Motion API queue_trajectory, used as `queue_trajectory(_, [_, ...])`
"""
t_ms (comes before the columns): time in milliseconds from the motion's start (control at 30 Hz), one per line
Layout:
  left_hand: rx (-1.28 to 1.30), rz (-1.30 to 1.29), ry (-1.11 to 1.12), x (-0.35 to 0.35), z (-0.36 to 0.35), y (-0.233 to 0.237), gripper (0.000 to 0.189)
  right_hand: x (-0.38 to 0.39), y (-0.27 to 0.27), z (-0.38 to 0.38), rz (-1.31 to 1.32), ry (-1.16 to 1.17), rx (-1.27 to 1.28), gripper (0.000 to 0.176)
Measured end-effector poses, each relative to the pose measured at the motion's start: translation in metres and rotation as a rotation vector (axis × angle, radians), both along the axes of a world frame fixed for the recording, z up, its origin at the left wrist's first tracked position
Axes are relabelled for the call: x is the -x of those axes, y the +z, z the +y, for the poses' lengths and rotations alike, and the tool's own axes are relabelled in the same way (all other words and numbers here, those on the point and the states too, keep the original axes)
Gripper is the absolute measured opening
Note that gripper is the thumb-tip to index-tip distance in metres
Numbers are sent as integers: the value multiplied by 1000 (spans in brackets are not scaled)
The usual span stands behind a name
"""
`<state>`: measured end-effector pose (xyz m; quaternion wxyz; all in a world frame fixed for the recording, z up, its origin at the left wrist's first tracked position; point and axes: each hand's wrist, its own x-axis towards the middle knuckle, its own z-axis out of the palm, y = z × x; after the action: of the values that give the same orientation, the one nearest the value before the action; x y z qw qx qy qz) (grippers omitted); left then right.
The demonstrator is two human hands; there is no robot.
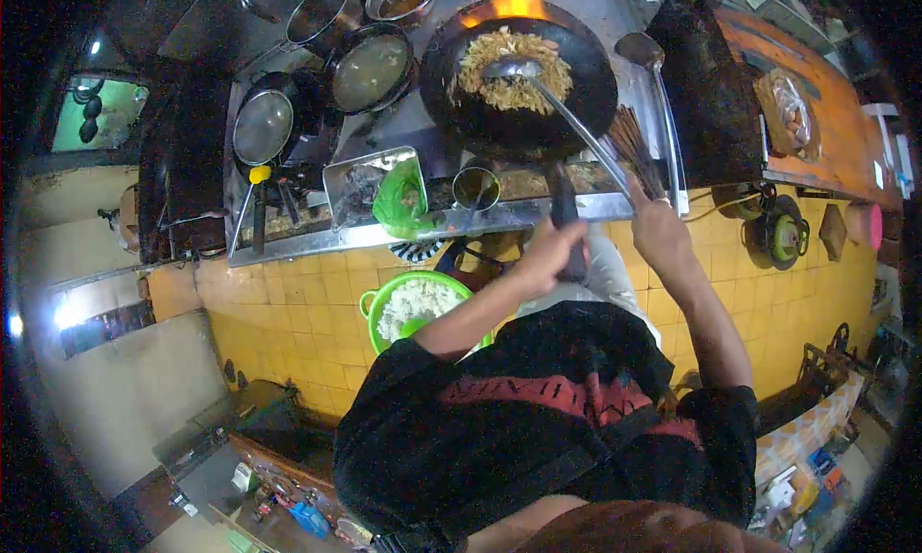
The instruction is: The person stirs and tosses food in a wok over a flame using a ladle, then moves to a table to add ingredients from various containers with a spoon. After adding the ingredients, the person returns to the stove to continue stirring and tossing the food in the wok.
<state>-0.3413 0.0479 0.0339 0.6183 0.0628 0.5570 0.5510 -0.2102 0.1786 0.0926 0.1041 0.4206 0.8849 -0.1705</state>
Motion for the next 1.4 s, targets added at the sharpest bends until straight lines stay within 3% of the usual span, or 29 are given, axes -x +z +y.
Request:
queue_trajectory(133, [93,24,-59,27,11,3,13,-19,36,12,91,163,27,55])
queue_trajectory(200, [-37,-17,21,63,33,-36,14,-20,36,13,142,203,14,55])
queue_trajectory(267, [-19,-47,91,55,32,-49,14,-9,22,13,-38,89,-59,53])
queue_trajectory(300, [-11,-81,155,51,41,-42,15,-8,11,12,-30,97,-67,53])
queue_trajectory(367, [-13,-98,65,8,15,-12,13,-7,-9,16,-55,106,-127,53])
queue_trajectory(500, [107,-106,31,12,21,16,13,-26,34,34,194,266,5,55])
queue_trajectory(600, [-13,-9,154,62,49,-26,18,-26,31,34,69,227,6,55])
queue_trajectory(700, [-32,145,65,36,41,-62,20,-21,-12,33,19,174,-121,56])
queue_trajectory(733, [38,-78,115,9,31,-15,20,-20,-10,38,28,173,-127,56])
queue_trajectory(833, [15,-47,28,-14,20,12,22,-28,5,40,97,230,-41,57])
queue_trajectory(900, [157,-25,15,11,30,-2,23,-31,17,43,65,235,1,57])
queue_trajectory(967, [-39,-74,132,55,46,-57,19,-31,23,40,27,254,15,55])
queue_trajectory(1067, [-22,22,179,41,41,-62,21,-27,-17,51,19,145,-111,51])
queue_trajectory(1100, [-109,-11,114,20,30,-18,20,-31,-30,61,26,188,-224,57])
queue_trajectory(1167, [21,-110,-26,-5,7,9,18,-37,8,61,55,167,-202,58])
queue_trajectory(1200, [16,-186,89,-11,8,16,16,-39,28,63,89,153,-176,59])
queue_trajectory(1267, [-16,-153,47,16,19,-30,16,-52,32,64,154,133,-149,61])
queue_trajectory(1333, [-56,62,185,37,44,-58,13,-53,23,61,365,125,-136,61])
queue_trajectory(1367, [-122,239,180,50,52,-84,14,-42,15,59,371,118,-140,61])
queue_trajectory(1400, [-123,241,170,57,59,-90,14,-23,2,56,281,61,-143,62])
